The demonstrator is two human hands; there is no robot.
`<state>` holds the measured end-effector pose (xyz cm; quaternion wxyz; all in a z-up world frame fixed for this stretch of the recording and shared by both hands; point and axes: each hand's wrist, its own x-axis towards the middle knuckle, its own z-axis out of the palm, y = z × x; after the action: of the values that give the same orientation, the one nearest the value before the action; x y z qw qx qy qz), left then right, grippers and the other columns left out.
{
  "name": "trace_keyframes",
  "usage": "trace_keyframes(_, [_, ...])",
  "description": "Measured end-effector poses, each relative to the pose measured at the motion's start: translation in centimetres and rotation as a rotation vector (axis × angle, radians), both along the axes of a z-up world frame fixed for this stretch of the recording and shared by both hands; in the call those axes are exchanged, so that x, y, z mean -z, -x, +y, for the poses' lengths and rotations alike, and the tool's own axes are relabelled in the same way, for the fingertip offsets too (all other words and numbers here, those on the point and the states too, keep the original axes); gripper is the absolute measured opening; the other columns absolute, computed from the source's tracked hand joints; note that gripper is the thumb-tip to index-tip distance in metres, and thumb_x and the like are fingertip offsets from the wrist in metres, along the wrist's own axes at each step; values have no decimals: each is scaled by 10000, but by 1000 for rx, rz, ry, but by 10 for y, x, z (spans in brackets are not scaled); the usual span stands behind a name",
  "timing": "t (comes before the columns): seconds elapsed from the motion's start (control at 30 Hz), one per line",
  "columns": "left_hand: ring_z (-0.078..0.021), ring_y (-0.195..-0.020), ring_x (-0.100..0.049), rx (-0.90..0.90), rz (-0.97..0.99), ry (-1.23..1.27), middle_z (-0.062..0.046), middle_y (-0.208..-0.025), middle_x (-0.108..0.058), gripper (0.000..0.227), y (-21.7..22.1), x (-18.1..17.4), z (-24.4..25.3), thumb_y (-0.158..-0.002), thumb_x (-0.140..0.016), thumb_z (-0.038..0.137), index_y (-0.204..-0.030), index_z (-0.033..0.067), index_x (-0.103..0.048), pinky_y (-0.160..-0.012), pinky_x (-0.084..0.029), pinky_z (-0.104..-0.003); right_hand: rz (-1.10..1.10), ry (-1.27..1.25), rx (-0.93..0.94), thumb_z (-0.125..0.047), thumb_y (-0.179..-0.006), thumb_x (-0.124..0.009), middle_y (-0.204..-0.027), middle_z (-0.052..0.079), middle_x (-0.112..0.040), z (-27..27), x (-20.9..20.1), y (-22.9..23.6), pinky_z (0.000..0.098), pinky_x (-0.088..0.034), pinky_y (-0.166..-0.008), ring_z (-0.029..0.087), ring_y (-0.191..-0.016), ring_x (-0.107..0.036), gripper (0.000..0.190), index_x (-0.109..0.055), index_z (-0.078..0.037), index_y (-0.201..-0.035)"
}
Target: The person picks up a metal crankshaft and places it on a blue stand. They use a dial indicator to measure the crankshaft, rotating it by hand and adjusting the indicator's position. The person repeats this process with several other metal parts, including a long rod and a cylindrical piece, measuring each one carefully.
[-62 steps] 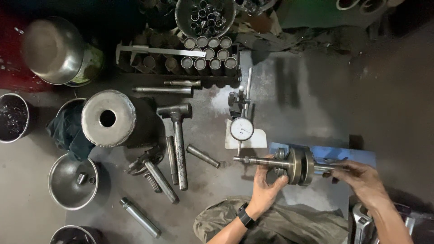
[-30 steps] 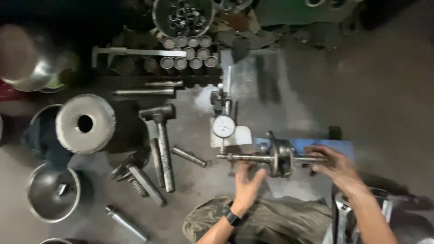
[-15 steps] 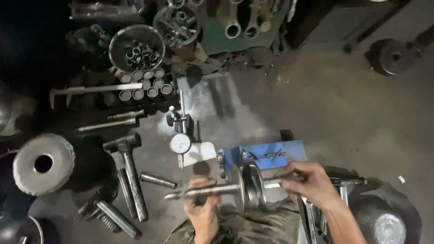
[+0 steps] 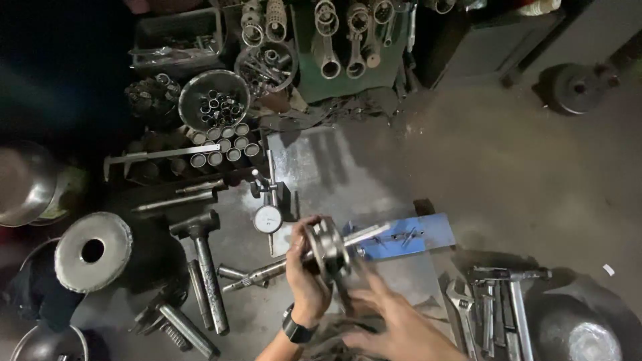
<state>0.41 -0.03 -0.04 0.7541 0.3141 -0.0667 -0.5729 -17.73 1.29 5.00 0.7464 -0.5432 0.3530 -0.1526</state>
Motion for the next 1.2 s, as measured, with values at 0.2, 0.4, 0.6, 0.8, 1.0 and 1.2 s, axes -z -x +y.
trace_keyframes(0.2, [-242,-1079,-647,159,-347,-24,-158,-1204,-650,431,-20,10,-7,-986,-497,344,-1221,-3,-601,-969,-528,-386,23,268,189,-116,-735,-954,-1047,102,-754,-32,-45,28,438,-654,-959,259,-986,-736,782,-647,-112,-1454])
trace_keyframes(0.4, [-224,-1022,-664,1028,55,-72,-153,-1177,-696,706,-26,29,-50,-1035,-477,609,-1305,-24,-638,-904,-537,-360,-328,402,-27,-47,-787,-834,-1197,189,-756,-80,-54,13,514,-624,-1013,331,-1171,-741,289,-779,30,-1060])
trace_keyframes(0.6, [-140,-992,-763,1447,59,-148,-77,-1142,-770,729,-37,23,-66,-985,-311,582,-1254,-5,-650,-889,-621,-253,-90,414,-148,28,-711,-780,-1034,171,-848,-62,-66,2,414,-706,-694,266,-794,-797,346,-856,51,-1047])
trace_keyframes(0.8, [-119,-722,-641,305,-1078,-163,-93,-892,-747,272,-59,89,16,-1075,-611,191,-1148,-39,-735,-633,-537,-274,-98,597,380,106,-714,-798,-1004,201,-776,-34,-70,-23,398,-696,-852,297,-972,-801,340,-716,121,-1044])
trace_keyframes(1.0, [-133,-926,-669,86,-1199,-25,-64,-1073,-670,302,-46,65,55,-938,-646,-100,-1234,-50,-667,-814,-557,-295,30,605,448,151,-765,-751,-1006,215,-769,-40,-27,-27,378,-688,-822,292,-956,-790,319,-702,139,-1080])
trace_keyframes(1.2, [-139,-922,-677,143,-452,-110,-30,-1095,-657,276,-32,109,59,-856,-743,-43,-1124,-75,-682,-824,-570,-289,-99,612,445,140,-859,-700,-1052,220,-750,-53,-3,-35,363,-672,-858,293,-1004,-777,233,-698,131,-1092])
